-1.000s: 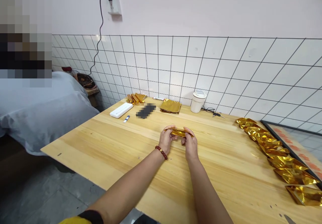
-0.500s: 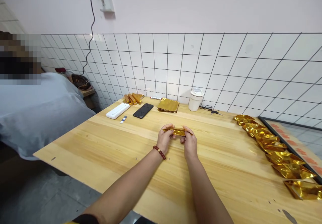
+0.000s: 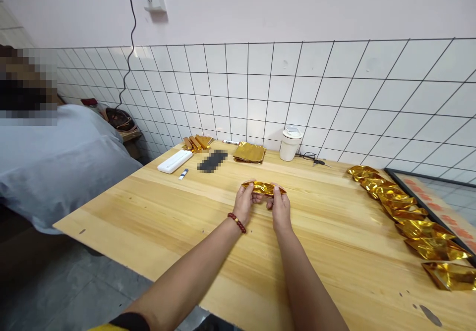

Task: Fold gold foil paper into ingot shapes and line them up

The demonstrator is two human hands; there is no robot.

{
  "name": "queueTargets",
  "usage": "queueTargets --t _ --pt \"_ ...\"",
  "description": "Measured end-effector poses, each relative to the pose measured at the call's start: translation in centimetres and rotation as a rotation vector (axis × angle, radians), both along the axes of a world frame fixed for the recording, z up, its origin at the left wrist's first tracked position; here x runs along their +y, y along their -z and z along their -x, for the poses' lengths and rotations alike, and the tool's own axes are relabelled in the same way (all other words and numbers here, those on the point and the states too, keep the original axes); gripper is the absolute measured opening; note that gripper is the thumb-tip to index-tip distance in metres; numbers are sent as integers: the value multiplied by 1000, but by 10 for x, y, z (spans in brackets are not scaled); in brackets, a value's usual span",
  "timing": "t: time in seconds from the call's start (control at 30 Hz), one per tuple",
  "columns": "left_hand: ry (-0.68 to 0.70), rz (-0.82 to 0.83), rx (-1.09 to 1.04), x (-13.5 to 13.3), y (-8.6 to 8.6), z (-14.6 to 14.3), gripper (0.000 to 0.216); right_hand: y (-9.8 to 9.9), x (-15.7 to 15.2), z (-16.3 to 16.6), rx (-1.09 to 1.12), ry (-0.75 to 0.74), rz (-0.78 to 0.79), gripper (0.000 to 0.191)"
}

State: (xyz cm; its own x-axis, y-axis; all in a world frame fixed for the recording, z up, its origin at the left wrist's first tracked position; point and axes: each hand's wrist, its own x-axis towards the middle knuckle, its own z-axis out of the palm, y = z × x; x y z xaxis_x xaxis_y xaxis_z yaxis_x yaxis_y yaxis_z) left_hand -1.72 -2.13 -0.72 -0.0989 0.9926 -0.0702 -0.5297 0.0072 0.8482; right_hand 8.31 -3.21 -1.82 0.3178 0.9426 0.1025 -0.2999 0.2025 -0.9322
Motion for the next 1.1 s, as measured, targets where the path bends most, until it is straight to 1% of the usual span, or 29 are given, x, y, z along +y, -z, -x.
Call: queueTargets --t 0.17,0.27,0.37,0.5,0.57,0.7,0.8,0.93,1.0,1.1 --pt "24 -22 66 1 4 -1 43 -2 -1 0 -44 -33 -17 55" --pt "20 -30 77 1 5 -1 47 -1 0 0 -6 -15 -9 57" --pt "27 -40 109 2 7 -1 44 0 0 1 17 5 -11 61" --pt "70 -34 161 3 9 -2 42 1 0 3 -42 -35 -41 52" --pt "57 -40 163 3 9 -2 44 1 0 2 -34 -37 -35 52" --pt "-20 -48 156 2 7 -1 48 1 1 -1 46 13 -4 62" --pt "-74 -51 141 1 5 0 43 2 1 -1 66 40 17 60" --pt "-135 -66 121 0 2 0 39 4 1 -1 51 23 12 57" --pt "-145 -63 110 1 2 0 38 4 1 -1 46 22 10 56" --pt "-99 -30 112 1 4 0 35 6 2 -1 40 38 16 54"
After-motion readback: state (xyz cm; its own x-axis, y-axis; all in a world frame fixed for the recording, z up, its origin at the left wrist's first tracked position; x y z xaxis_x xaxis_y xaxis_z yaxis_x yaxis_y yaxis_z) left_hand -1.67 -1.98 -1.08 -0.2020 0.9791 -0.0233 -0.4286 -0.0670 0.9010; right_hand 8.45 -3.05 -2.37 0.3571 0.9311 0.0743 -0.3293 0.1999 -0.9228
